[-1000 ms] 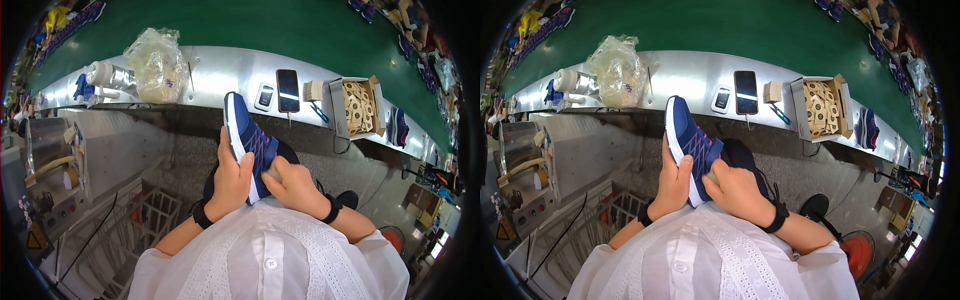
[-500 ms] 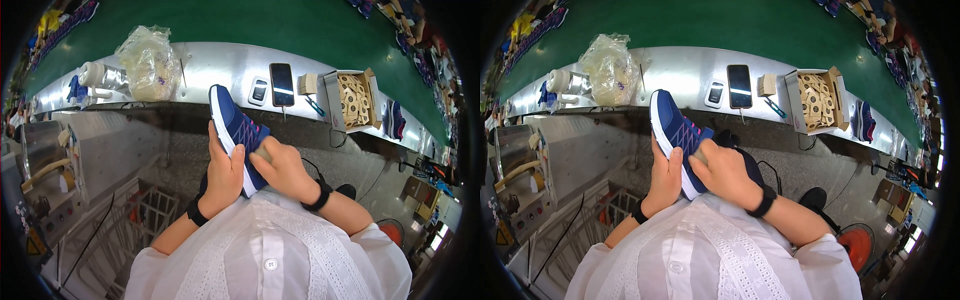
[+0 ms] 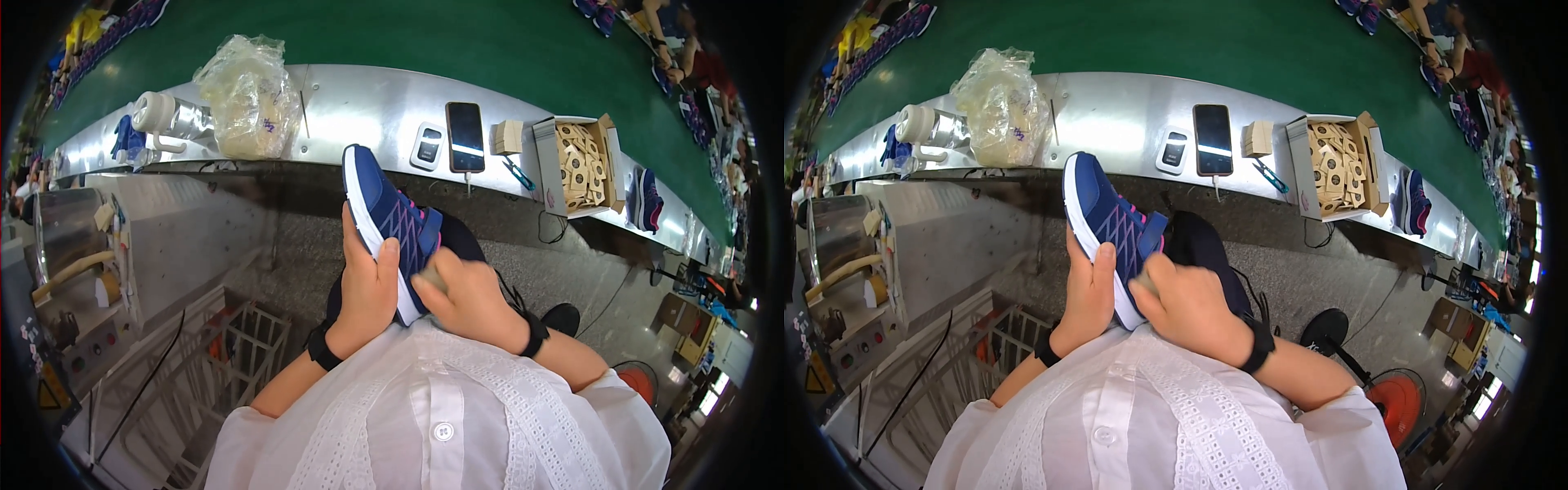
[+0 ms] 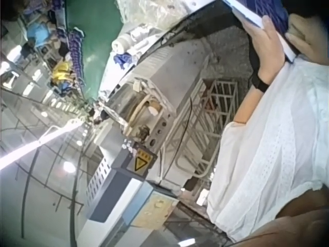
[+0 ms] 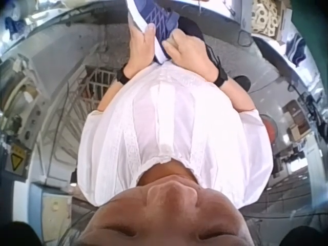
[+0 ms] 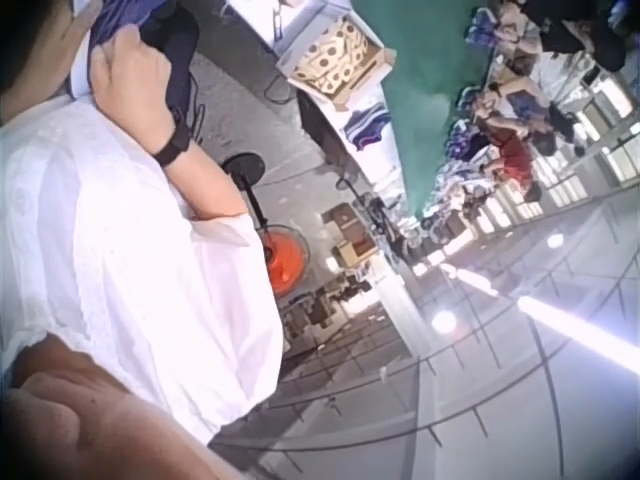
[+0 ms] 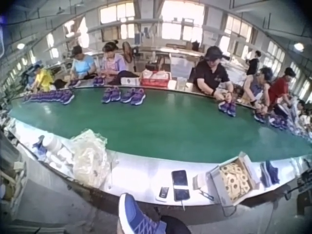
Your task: Cleaning a blue and pink athletic shoe with a sponge at a manufacturing station.
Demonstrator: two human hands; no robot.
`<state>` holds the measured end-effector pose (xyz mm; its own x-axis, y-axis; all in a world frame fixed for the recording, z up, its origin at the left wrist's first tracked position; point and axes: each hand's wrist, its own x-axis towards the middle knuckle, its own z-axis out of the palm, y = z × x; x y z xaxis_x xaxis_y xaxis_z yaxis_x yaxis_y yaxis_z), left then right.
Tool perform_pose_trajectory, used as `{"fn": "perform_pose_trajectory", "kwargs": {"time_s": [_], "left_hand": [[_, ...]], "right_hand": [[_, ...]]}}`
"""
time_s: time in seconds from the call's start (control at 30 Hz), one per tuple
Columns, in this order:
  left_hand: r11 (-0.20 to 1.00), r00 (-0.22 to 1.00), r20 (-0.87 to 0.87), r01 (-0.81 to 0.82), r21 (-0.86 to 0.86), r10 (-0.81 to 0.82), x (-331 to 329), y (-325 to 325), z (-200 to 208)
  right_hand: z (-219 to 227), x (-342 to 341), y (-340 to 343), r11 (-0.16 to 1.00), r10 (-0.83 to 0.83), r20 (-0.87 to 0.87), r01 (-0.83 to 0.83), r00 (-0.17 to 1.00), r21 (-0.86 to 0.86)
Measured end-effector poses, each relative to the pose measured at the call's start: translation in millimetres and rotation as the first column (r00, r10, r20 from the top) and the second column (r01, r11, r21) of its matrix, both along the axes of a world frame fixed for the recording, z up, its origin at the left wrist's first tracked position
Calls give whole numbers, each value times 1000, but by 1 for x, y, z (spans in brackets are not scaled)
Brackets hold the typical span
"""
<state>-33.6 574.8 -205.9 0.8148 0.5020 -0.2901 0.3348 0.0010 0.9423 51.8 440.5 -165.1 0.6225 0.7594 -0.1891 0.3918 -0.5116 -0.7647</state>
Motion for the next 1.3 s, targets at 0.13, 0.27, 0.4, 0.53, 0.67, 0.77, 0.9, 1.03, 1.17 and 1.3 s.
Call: {"fn": "perform_pose_trajectory", "kwargs": {"time_s": [0.13,0.27,0.4,0.53,0.67,0.77,0.9,1.03,1.17,1.3], "left_hand": [[999,1000,-29,3,34,-2,-1,0,6],[999,998,61,12,-34,-10,-4,2,3],[989,991,133,-2,-149,22,-7,3,12],[979,982,181,-16,-202,53,-10,3,10],[972,985,165,-19,-235,59,-10,1,10],[982,983,177,-8,-190,42,-10,2,8],[982,990,133,-16,-191,42,-11,0,12],[978,986,156,-26,-207,59,-13,2,4],[969,986,147,-36,-246,74,-13,2,1],[979,990,128,-30,-203,57,-10,2,6]], "right_hand": [[-7,7,4,995,-22,68,15,997,99],[-13,11,17,990,-110,79,102,991,102],[15,30,-3,937,-219,-655,343,723,64],[7,25,-17,967,-181,-691,256,700,6],[11,16,-20,981,-156,-657,194,737,-15],[9,13,-21,982,-150,-611,187,777,-3],[13,9,-20,993,-104,-533,118,840,-8],[11,3,-16,993,-71,-399,103,914,59],[10,4,-15,997,-41,-304,58,952,48],[9,4,-14,997,-36,-242,50,970,51]]}}
